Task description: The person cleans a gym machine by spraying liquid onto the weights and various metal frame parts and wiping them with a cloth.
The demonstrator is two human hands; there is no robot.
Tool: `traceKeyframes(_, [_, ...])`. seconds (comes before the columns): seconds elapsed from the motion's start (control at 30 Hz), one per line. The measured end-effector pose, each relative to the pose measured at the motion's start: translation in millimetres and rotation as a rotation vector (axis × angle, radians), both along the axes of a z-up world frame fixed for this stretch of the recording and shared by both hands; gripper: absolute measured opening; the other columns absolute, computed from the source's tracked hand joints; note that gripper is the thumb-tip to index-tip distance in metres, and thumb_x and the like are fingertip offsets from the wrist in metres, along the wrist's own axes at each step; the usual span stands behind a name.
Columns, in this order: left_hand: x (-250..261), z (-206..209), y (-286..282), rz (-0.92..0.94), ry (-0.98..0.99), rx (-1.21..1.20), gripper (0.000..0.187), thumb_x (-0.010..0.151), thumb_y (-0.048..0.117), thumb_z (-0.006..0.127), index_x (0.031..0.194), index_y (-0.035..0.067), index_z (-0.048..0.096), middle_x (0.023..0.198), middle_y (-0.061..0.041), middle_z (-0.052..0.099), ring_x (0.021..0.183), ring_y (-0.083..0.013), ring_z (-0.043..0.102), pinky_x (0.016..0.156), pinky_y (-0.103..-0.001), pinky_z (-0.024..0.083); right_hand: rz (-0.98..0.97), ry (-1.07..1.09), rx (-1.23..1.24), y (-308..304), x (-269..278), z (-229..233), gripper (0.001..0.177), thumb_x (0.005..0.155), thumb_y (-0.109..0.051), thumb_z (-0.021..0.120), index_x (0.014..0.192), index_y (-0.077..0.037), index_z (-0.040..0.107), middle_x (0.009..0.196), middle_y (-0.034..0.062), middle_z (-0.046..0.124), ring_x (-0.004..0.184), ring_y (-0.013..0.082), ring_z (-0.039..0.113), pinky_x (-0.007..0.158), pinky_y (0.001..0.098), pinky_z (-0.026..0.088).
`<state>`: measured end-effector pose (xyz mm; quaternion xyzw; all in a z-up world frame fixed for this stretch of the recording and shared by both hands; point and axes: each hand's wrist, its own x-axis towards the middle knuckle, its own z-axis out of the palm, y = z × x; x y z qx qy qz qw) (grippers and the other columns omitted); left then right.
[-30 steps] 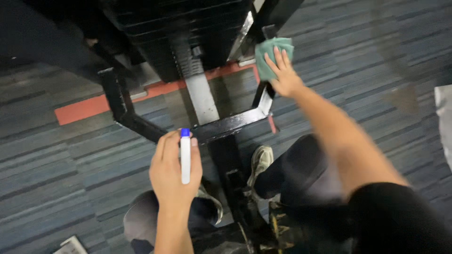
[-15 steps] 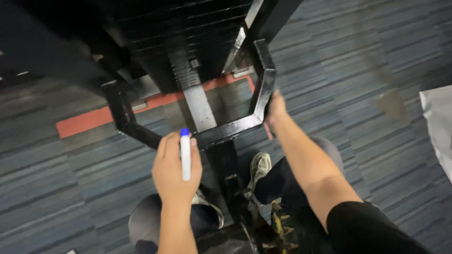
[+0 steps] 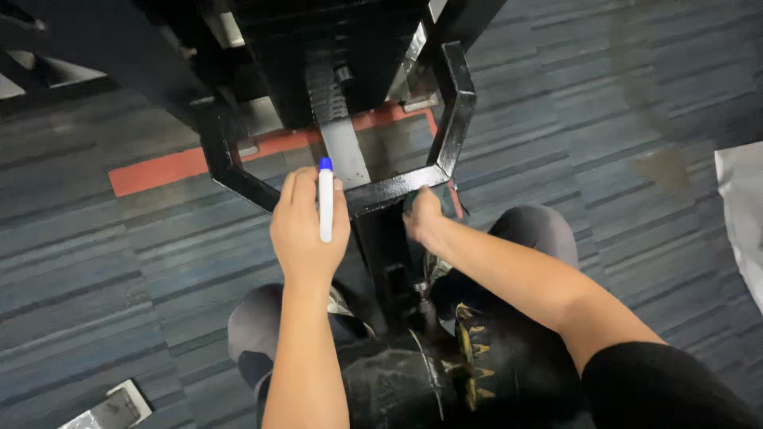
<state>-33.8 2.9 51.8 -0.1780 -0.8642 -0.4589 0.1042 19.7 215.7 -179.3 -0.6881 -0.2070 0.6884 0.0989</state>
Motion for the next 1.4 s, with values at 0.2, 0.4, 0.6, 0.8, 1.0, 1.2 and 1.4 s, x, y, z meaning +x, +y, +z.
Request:
traceKeyframes(0.2, [-1,2,-4,0.051,0.112,-0.058,0.013,0.099,0.017,0.068,0.102,0.005,0.065,0.097,-0.01,0.065,0.082,-0.032,0.071,0.07,-0.038,0.057,0.763,-0.176,0.282,57,41,22,0.045,0.094,-0.04,0.07,0.124,-0.008,0.062,0.088,0.0171,0.069,0.065,0.0361,0.072,0.051,0.0574,0.052])
traceKeyframes(0.4, [-3,11,1,0.077,0.076,-0.013,0.008,0.096,0.012,0.067,0.099,0.005,0.068,0.093,-0.009,0.067,0.076,-0.0311,0.071,0.069,-0.038,0.058,1.314,-0.007,1.366,59,59,41,0.035,0.106,-0.034,0.056,0.118,-0.002,0.066,0.116,0.0256,0.069,0.121,0.0412,0.062,0.11,0.0504,0.039])
traceKeyframes(0.6, [-1,4,3,0.044,0.097,0.005,0.01,0.097,0.014,0.066,0.101,0.005,0.066,0.094,-0.008,0.065,0.074,-0.0297,0.07,0.068,-0.037,0.057,2.179,0.607,2.305,-15,81,14,0.068,0.082,-0.03,0.045,0.145,-0.003,0.045,0.143,0.0263,0.051,0.13,0.0493,0.049,0.11,0.0564,0.041])
traceKeyframes(0.8, [-3,8,1,0.037,0.078,0.014,0.009,0.098,0.011,0.063,0.101,0.003,0.065,0.093,-0.009,0.064,0.072,-0.028,0.068,0.066,-0.036,0.056,2.652,1.327,2.092,8,72,5,0.06,0.098,-0.007,0.031,0.157,-0.004,0.032,0.17,0.0145,0.025,0.158,0.0349,0.02,0.128,0.0379,0.026])
traceKeyframes(1.0, [-2,9,1,0.039,0.084,-0.009,0.01,0.1,0.012,0.062,0.101,0.002,0.065,0.094,-0.01,0.064,0.072,-0.0287,0.067,0.066,-0.037,0.056,2.102,0.393,2.142,21,45,8,0.1,0.07,-0.041,0.052,0.163,-0.012,0.032,0.166,0.0172,0.031,0.151,0.0424,0.031,0.123,0.0563,0.024])
traceKeyframes(1.2, [-4,6,4,0.03,0.09,-0.047,0.012,0.098,0.014,0.064,0.101,0.003,0.065,0.096,-0.01,0.065,0.074,-0.03,0.068,0.065,-0.039,0.056,2.051,1.823,1.416,-19,77,-8,0.043,0.104,-0.025,0.038,0.129,-0.004,0.066,0.136,0.0163,0.063,0.133,0.0407,0.055,0.118,0.0531,0.037])
traceKeyframes(1.4, [-4,8,2,0.016,0.078,-0.025,0.01,0.098,0.012,0.064,0.101,0.002,0.066,0.094,-0.01,0.064,0.074,-0.0317,0.068,0.066,-0.04,0.056,2.054,1.846,1.878,-4,70,-12,0.053,0.106,-0.016,0.022,0.145,-0.018,0.058,0.154,0.0098,0.054,0.147,0.0336,0.047,0.124,0.0453,0.035])
